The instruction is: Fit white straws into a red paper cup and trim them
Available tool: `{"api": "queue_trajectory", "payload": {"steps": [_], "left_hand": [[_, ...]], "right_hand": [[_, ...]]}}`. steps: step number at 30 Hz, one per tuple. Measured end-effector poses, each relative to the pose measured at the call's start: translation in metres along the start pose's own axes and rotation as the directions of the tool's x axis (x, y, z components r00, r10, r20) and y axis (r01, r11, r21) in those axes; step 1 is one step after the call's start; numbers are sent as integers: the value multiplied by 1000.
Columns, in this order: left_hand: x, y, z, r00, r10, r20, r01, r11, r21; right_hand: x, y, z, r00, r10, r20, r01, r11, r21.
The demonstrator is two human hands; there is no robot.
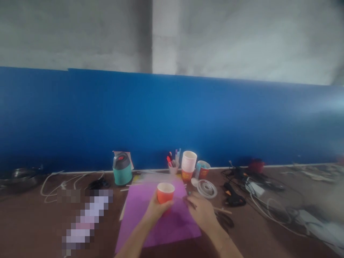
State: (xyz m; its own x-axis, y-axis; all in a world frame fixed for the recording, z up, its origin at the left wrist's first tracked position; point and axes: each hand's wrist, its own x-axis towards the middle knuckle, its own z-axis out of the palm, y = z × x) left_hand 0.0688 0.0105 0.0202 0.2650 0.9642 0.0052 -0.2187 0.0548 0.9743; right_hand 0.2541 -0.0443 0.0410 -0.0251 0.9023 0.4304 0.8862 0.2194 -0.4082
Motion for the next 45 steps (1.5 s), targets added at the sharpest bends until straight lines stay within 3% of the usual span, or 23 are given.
{"api": "queue_trajectory", "payload": {"steps": [4, 8, 16, 23, 27, 37, 41, 45], "left_hand": [[-3, 1, 0, 996, -19, 88, 22, 999, -37], [-6, 3, 2, 995, -18, 95, 27, 995, -96], [-9, 8, -4, 979, -75, 187, 114, 972, -204], [-6, -3, -8, 943, -285, 174, 333, 824, -459], [-5, -5, -10, 938, -295, 182, 346, 763, -546], [-3, -8, -12, 950, -248, 189, 311, 799, -514], [-4, -6, -12, 954, -195, 226, 278, 858, -432], [-3, -5, -10, 974, -146, 173, 197, 923, -329]], "right_hand": [[1, 10, 0, 1000, -15, 10, 15, 1000, 22], [2, 15, -1, 999, -45, 2, 45, 998, 38], [2, 11, -1, 997, -68, -30, 68, 997, 21], [-1, -11, -10, 995, -87, -59, 89, 996, 33], [-1, -16, -12, 994, -87, -66, 90, 995, 44], [-3, -14, -8, 989, -101, -110, 105, 994, 24], [-3, -16, -10, 993, -83, -83, 83, 996, 5], [-3, -18, -10, 996, -69, -58, 68, 998, -16]]}}
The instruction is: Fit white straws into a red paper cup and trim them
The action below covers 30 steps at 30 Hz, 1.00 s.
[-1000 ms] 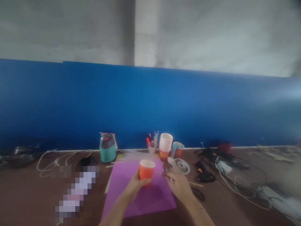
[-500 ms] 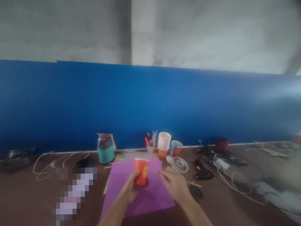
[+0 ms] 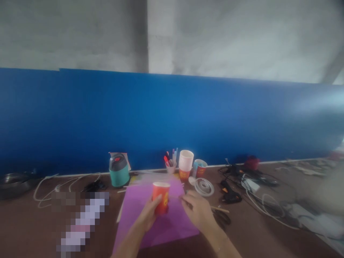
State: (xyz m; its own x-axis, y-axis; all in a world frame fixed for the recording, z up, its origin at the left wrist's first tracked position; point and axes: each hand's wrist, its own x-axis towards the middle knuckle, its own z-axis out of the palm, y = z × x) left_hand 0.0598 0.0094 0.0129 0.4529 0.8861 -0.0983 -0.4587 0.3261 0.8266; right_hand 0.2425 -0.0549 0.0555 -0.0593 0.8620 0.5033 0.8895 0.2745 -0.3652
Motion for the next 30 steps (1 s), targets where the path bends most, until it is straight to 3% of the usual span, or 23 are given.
{"api": "queue_trajectory", "payload": {"steps": [6, 16, 24, 30], "left_hand": [[2, -3, 2, 996, 89, -12, -87, 989, 123], [-2, 2, 4, 996, 94, 3, -93, 980, 178], [-4, 4, 6, 992, 119, -37, -104, 954, 280], [-3, 0, 3, 994, 102, -46, -84, 952, 295]], "right_hand": [[-1, -3, -1, 1000, -4, 11, 4, 1000, -24], [-2, -6, -2, 997, 9, 78, -6, 999, -43], [-4, -11, 6, 997, -1, -81, -8, 994, -109], [-3, -6, 6, 990, 57, 127, -43, 993, -109]]}}
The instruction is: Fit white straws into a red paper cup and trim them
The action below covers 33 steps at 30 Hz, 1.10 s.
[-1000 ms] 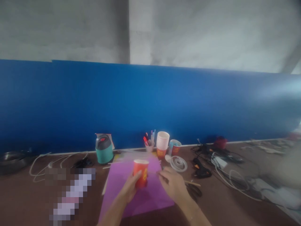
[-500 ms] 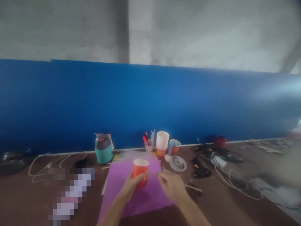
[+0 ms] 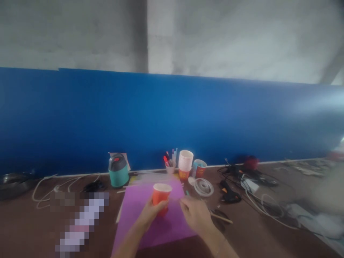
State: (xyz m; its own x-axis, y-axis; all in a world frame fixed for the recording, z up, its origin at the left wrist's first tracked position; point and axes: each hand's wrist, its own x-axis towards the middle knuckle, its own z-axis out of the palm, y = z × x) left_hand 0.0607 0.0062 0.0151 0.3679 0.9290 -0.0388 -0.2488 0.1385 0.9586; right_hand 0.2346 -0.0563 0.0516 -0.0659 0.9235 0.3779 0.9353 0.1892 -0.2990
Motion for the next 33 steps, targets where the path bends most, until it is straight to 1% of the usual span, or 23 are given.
{"api": "queue_trajectory", "payload": {"steps": [2, 3, 5, 9, 11, 14, 16, 18, 20, 22, 23, 25, 27, 29, 30, 31, 32, 33], "left_hand": [[2, -4, -1, 1000, -1, 12, 1, 1000, 22], [3, -6, -1, 1000, -2, 20, 1, 999, 39], [5, -10, -1, 999, -3, 36, 0, 997, 80], [6, -11, 1, 999, -8, 51, 2, 994, 107], [5, -9, 1, 1000, -2, 30, -1, 996, 84], [4, -6, -1, 1000, 17, 3, -17, 1000, 7], [3, -4, -4, 1000, 12, -1, -12, 999, -53], [2, -3, -6, 1000, -12, 15, 14, 997, -78], [0, -1, -6, 996, -34, 82, 40, 996, -77], [-3, 1, -6, 978, -47, 202, 62, 996, -65], [-3, 2, -6, 966, -51, 253, 67, 996, -54], [-3, 3, -6, 951, -46, 306, 55, 998, -19], [-1, 4, -6, 960, -6, 279, -7, 999, 49], [2, 8, -5, 977, 96, 191, -136, 968, 209], [2, 10, -3, 973, 172, 155, -214, 923, 319], [2, 14, -1, 956, 254, 147, -292, 853, 432], [1, 18, 2, 929, 325, 176, -368, 765, 529], [-1, 23, 5, 898, 374, 234, -436, 672, 599]], "right_hand": [[1, 4, 2, 996, 51, 71, -54, 998, 37], [1, 5, 3, 994, 75, 85, -78, 996, 43], [1, 4, 4, 993, 96, 71, -98, 995, 30], [2, -8, 0, 998, 70, -1, -70, 997, 14], [2, -11, -3, 998, 61, -21, -61, 998, 28], [2, -8, -3, 996, 70, -58, -66, 995, 76], [3, -2, 1, 991, 106, -82, -93, 985, 147], [4, 2, 5, 985, 153, -78, -129, 960, 249], [5, 2, 6, 986, 165, -32, -143, 921, 362], [7, -3, 3, 992, 117, 41, -123, 877, 465], [7, -6, 0, 993, 87, 78, -114, 860, 497], [8, -12, -8, 988, 65, 138, -126, 859, 496], [9, -14, -13, 982, 95, 165, -158, 889, 431], [8, -12, -14, 981, 119, 152, -168, 914, 370], [8, -10, -13, 984, 114, 139, -157, 919, 362], [8, -7, -11, 987, 102, 127, -142, 922, 360], [7, -5, -8, 989, 89, 117, -126, 924, 361], [7, -4, -6, 991, 76, 114, -112, 926, 361]]}}
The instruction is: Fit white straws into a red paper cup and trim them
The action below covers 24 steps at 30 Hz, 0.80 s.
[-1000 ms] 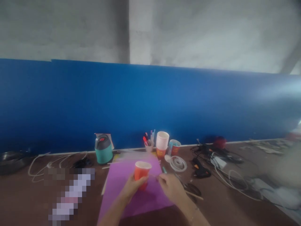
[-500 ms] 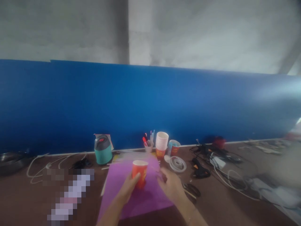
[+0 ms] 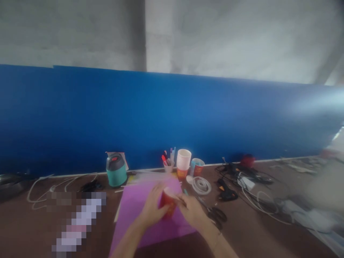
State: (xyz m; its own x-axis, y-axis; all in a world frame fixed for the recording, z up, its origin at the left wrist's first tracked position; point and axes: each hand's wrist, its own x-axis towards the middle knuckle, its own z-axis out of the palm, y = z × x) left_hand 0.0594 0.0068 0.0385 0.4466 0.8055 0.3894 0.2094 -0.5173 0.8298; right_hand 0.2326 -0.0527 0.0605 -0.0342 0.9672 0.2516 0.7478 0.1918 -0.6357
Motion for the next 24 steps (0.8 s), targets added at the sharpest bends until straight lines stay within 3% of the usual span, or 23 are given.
{"api": "queue_trajectory", "payload": {"steps": [3, 8, 13, 17, 24], "left_hand": [[1, 22, -3, 984, 136, 115, -156, 968, 195], [0, 41, -8, 963, 120, 240, -188, 940, 284], [5, 24, -13, 997, 29, 71, -50, 951, 305], [8, 3, -17, 988, -78, -133, 106, 970, 220], [7, -1, -15, 988, -95, -119, 121, 963, 240]], "right_hand": [[-1, 0, 5, 1000, -17, 15, 17, 1000, 1], [-4, -15, 9, 999, -40, -4, 40, 998, 46], [-7, -13, 9, 996, 0, -84, -5, 998, -66], [-7, 1, 18, 998, -53, -19, 49, 983, -177], [-6, 0, 25, 999, -21, -38, 14, 981, -193]]}}
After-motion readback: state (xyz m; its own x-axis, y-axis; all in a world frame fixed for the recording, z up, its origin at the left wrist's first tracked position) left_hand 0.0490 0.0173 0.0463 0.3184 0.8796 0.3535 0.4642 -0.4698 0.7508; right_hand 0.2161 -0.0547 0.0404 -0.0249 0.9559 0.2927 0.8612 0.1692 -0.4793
